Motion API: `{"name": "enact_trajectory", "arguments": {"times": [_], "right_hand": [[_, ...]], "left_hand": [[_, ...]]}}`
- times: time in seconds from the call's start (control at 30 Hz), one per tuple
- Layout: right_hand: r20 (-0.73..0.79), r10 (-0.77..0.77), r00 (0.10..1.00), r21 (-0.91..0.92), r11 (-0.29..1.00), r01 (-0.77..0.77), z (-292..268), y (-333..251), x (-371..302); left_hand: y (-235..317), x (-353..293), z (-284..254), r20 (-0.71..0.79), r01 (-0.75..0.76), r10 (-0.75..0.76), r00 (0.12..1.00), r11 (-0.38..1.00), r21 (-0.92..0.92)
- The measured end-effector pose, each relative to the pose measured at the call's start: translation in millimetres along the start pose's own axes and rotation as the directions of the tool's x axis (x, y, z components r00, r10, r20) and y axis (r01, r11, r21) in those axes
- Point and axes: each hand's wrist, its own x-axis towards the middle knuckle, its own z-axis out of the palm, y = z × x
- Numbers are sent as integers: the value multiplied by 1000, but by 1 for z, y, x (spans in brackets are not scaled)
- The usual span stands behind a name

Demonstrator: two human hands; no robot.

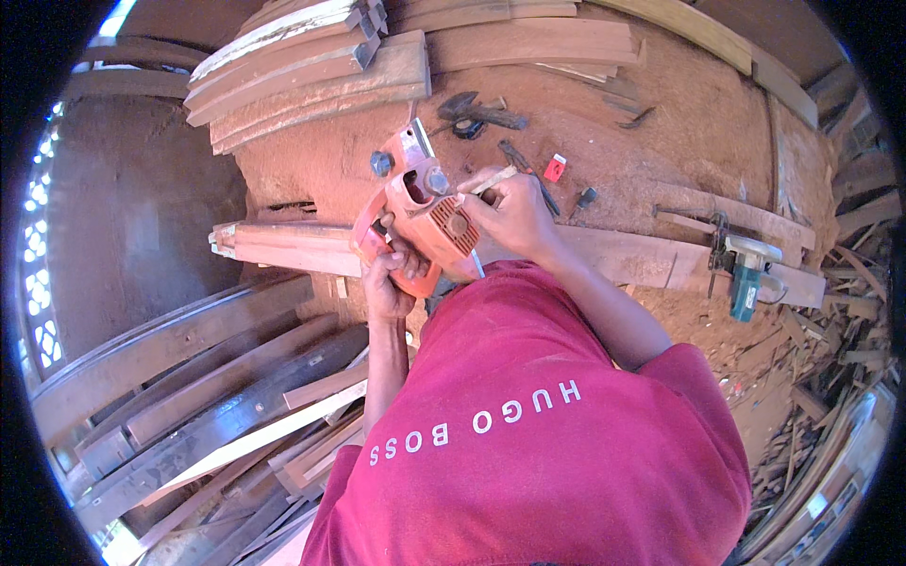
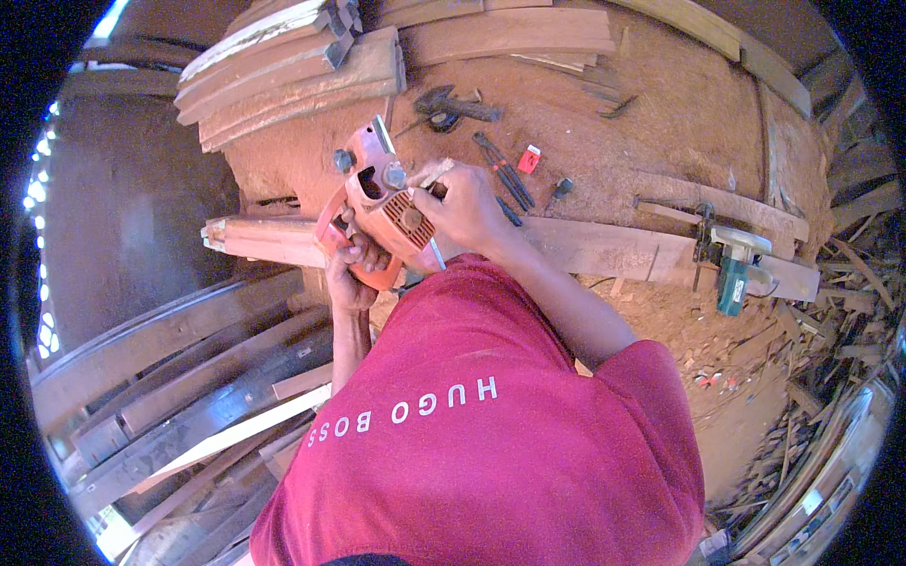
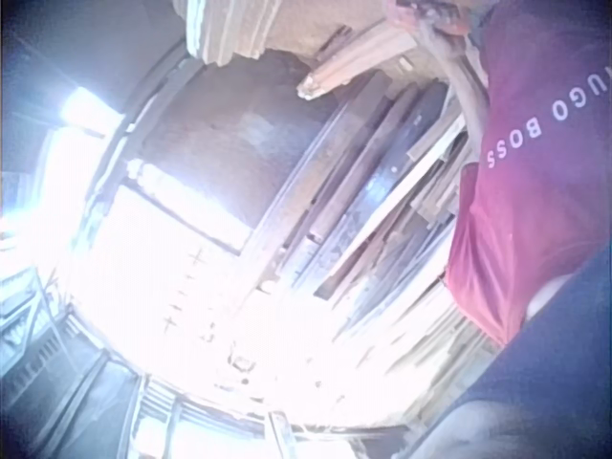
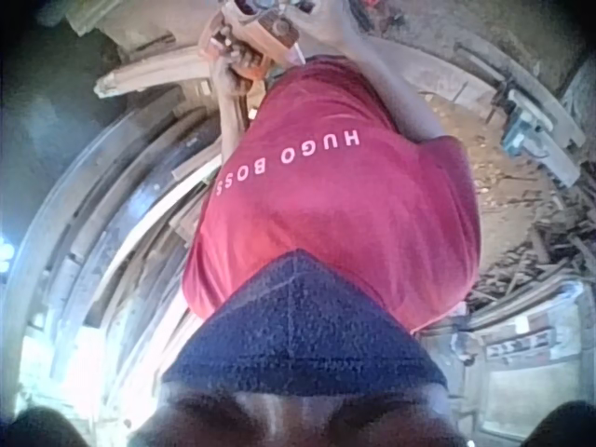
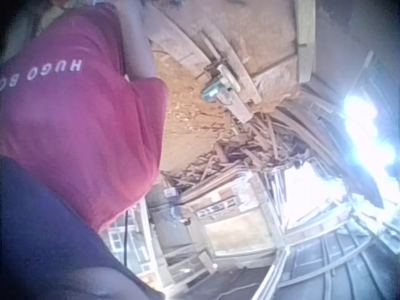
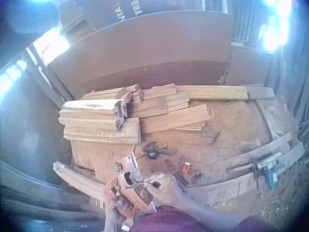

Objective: The person holds an electric power planer and uses a thin wooden stick to apply a substance through the ventilation slots of the tool's casing.

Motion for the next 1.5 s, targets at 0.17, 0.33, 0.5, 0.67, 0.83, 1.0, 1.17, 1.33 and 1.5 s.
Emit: {"name": "enact_trajectory", "arguments": {"times": [0.17,0.33,0.5,0.67,0.83,1.0,1.17,1.33,1.5], "right_hand": [[50,89,995,133,987,-95,0,2,-3],[-38,19,999,75,997,-16,-2,-3,-5],[-100,-132,986,-39,991,128,-5,-13,-11],[-102,-188,977,-63,981,182,-12,-31,-18],[-132,-207,969,-90,976,196,-14,-49,-26],[-107,-223,969,-162,965,205,-24,-54,-26],[-173,-202,964,-123,975,183,-24,-52,-25],[-204,-58,977,-14,998,56,-21,-29,-32],[-264,25,964,132,991,10,-21,-16,-39]], "left_hand": [[-5,4,-13,-29,25,-25,999,1000,-18],[-4,2,-12,-18,15,-15,1000,1000,7],[1,1,4,-14,10,-9,1000,996,85],[2,5,-16,69,72,-77,995,995,74],[1,2,-12,55,42,-44,998,999,21],[9,-4,9,60,-26,21,998,996,81],[15,-2,15,68,-53,38,997,973,226],[16,-4,21,64,-91,77,995,966,241],[16,-5,25,49,-81,70,996,964,253]]}}
